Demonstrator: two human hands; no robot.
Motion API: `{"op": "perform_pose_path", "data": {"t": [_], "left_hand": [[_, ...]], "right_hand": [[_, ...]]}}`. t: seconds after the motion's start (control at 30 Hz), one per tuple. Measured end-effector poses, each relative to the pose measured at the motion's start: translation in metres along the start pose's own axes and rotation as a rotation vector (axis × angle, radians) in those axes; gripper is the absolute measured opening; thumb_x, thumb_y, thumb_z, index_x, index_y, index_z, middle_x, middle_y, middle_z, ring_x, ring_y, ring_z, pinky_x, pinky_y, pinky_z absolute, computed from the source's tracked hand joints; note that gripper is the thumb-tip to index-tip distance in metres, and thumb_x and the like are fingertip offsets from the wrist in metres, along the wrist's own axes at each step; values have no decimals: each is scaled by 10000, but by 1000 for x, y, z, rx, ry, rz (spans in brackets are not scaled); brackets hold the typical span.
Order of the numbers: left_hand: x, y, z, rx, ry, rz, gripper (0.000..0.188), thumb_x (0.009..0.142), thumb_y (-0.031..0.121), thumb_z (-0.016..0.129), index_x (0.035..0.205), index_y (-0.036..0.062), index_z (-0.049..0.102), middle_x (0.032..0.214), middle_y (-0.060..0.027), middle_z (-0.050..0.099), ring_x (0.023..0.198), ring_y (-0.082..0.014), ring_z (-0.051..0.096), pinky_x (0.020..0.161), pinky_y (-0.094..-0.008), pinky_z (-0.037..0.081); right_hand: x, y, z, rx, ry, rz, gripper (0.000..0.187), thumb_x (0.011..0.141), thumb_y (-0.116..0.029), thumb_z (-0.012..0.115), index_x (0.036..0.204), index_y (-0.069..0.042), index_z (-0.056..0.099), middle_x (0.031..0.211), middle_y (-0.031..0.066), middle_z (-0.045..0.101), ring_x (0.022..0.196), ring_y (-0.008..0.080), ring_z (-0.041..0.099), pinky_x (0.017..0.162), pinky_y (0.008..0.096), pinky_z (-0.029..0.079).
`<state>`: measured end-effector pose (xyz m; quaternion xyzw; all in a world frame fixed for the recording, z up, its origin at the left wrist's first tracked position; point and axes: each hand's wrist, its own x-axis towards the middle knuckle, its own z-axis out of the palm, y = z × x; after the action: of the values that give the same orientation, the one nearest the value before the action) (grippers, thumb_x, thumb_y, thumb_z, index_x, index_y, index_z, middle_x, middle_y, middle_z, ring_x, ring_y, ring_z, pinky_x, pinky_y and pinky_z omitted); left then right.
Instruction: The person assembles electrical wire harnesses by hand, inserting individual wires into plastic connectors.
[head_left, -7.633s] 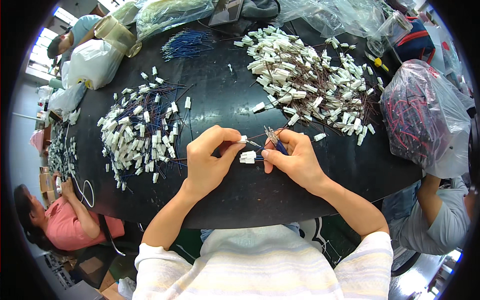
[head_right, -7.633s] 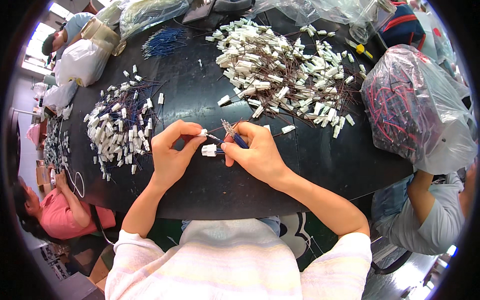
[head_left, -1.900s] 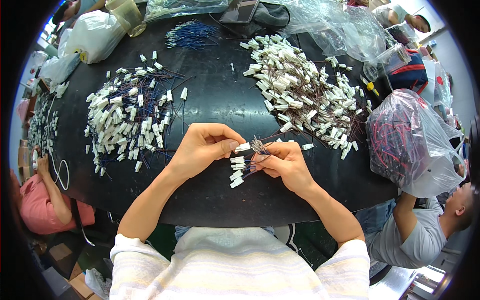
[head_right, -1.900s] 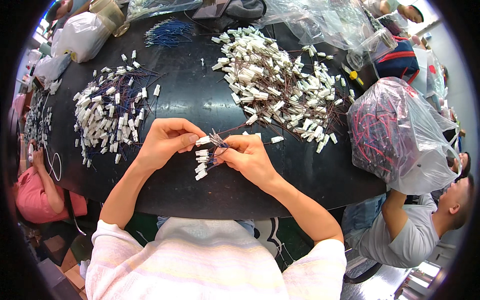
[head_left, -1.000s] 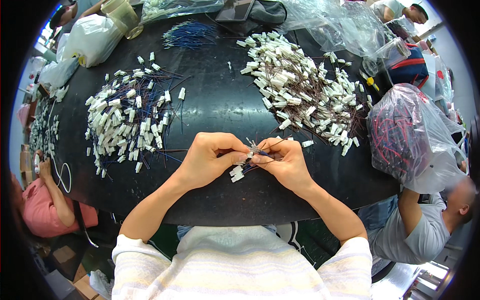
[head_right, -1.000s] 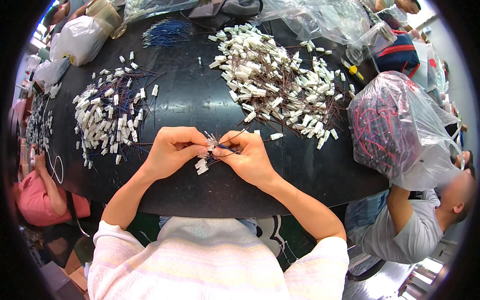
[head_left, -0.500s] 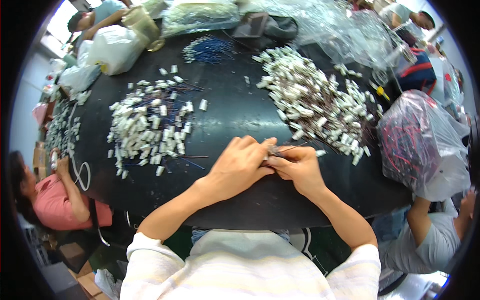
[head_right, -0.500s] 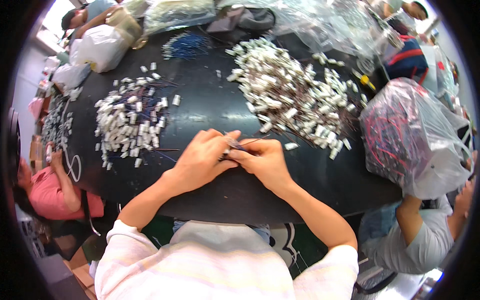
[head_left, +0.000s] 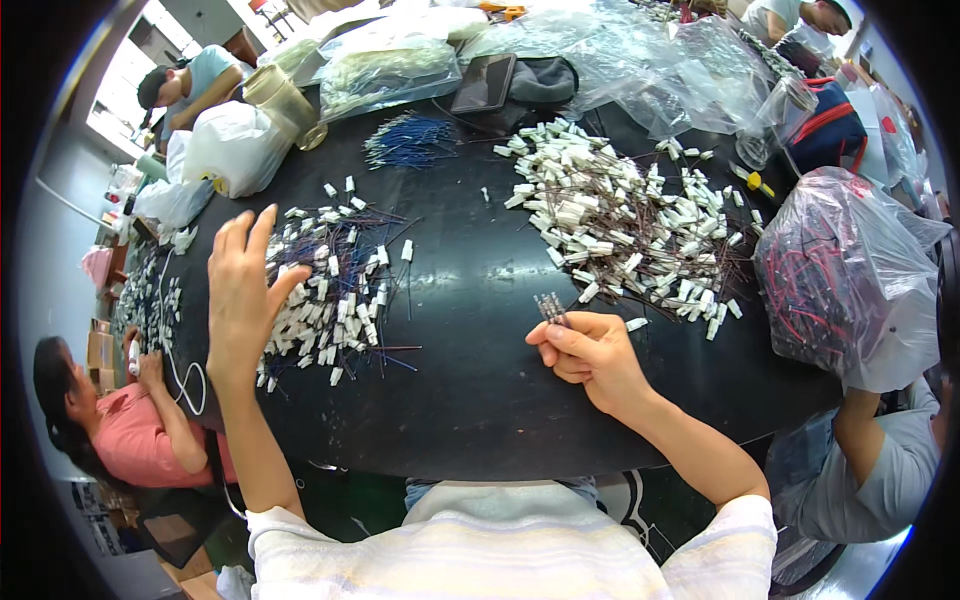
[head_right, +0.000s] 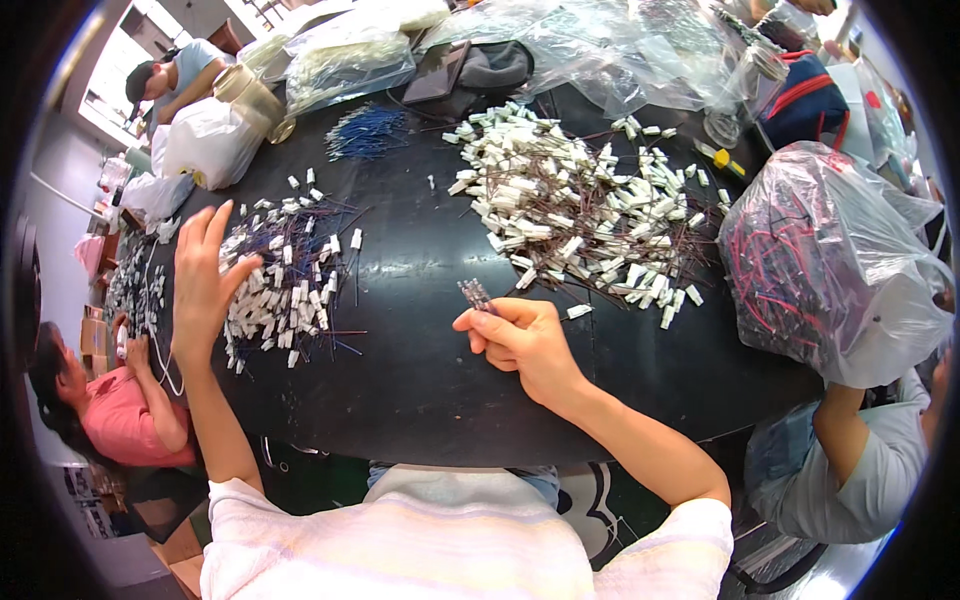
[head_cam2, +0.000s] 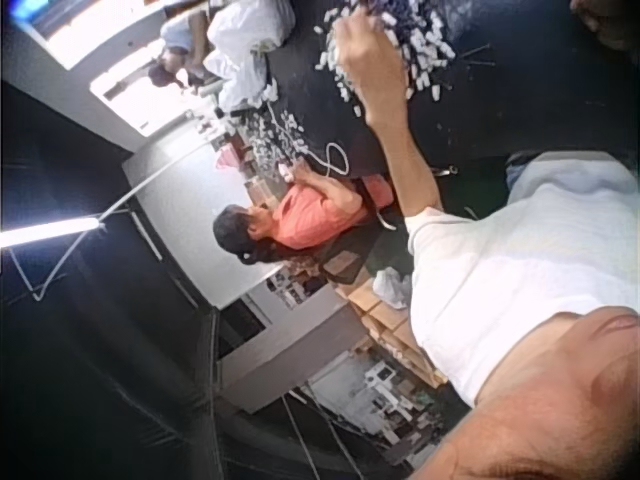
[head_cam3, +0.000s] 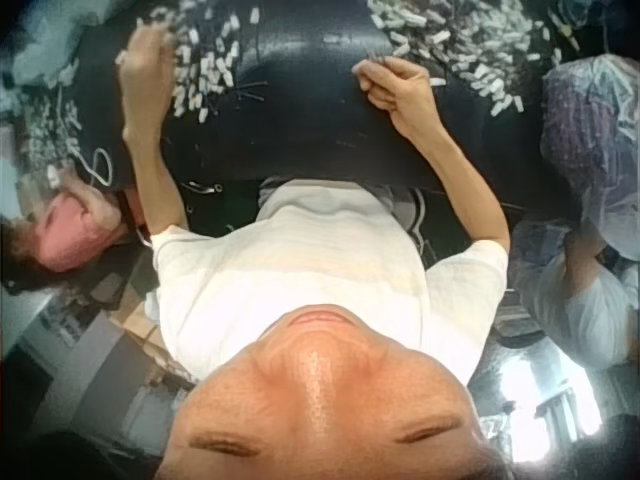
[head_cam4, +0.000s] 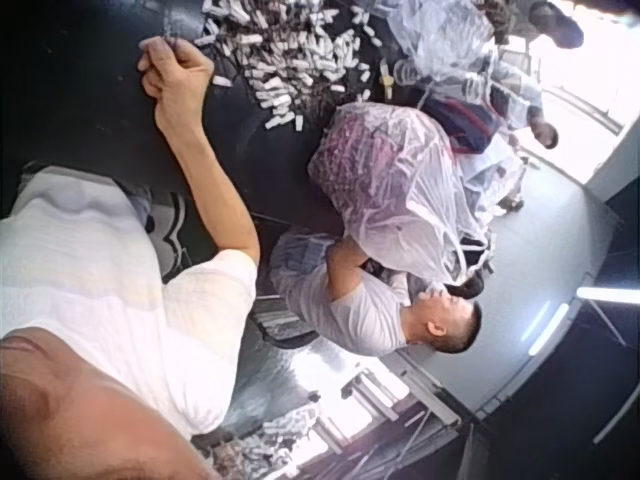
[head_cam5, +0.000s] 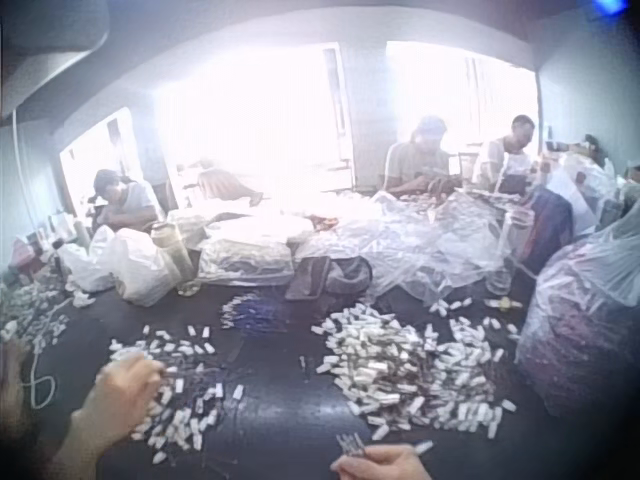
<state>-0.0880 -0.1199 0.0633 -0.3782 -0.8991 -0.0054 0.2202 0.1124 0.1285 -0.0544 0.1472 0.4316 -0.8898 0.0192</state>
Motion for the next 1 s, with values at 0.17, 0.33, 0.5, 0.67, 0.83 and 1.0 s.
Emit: {"op": "perform_pose_path", "data": {"t": [0.17,0.33,0.5,0.67,0.83,1.0], "left_hand": [[52,93,79,-575,75,339,302,725,106,661,986,-17,574,1038,-156,566,995,-326,508,868,-381,401],[72,139,146,-672,108,142,169,725,120,655,821,8,573,779,-125,576,820,-301,532,719,-370,430],[32,139,114,-785,-54,-18,133,746,93,654,785,-7,575,694,-76,570,654,-190,558,617,-303,441],[-31,132,80,-1333,-350,-280,139,769,-24,629,905,-30,608,789,-22,598,706,-61,553,635,-195,438],[-48,135,76,-1328,-277,-189,130,757,-33,635,886,-36,617,784,-29,600,680,-67,546,611,-189,429],[-51,133,76,-1226,-135,-148,161,707,-33,678,858,-9,627,739,-34,586,617,-64,510,525,-190,385]], "right_hand": [[-6,1,5,-152,3,-8,176,870,-108,543,964,30,602,608,13,515,442,12,327,398,178,208],[-6,1,14,-125,16,-17,126,863,-68,514,949,24,505,623,93,539,421,21,302,380,182,191],[-4,5,2,-49,71,-36,68,851,-43,520,879,-9,469,625,75,544,432,30,344,392,188,231],[-5,3,9,-272,78,-95,114,833,-76,584,890,9,633,759,36,607,615,52,511,534,176,394],[-2,7,16,-434,59,-195,128,823,-88,611,888,15,651,744,19,603,643,48,525,560,182,407],[-5,8,18,-554,111,-123,133,828,-70,603,882,42,653,656,10,580,589,36,497,510,176,354]]}}
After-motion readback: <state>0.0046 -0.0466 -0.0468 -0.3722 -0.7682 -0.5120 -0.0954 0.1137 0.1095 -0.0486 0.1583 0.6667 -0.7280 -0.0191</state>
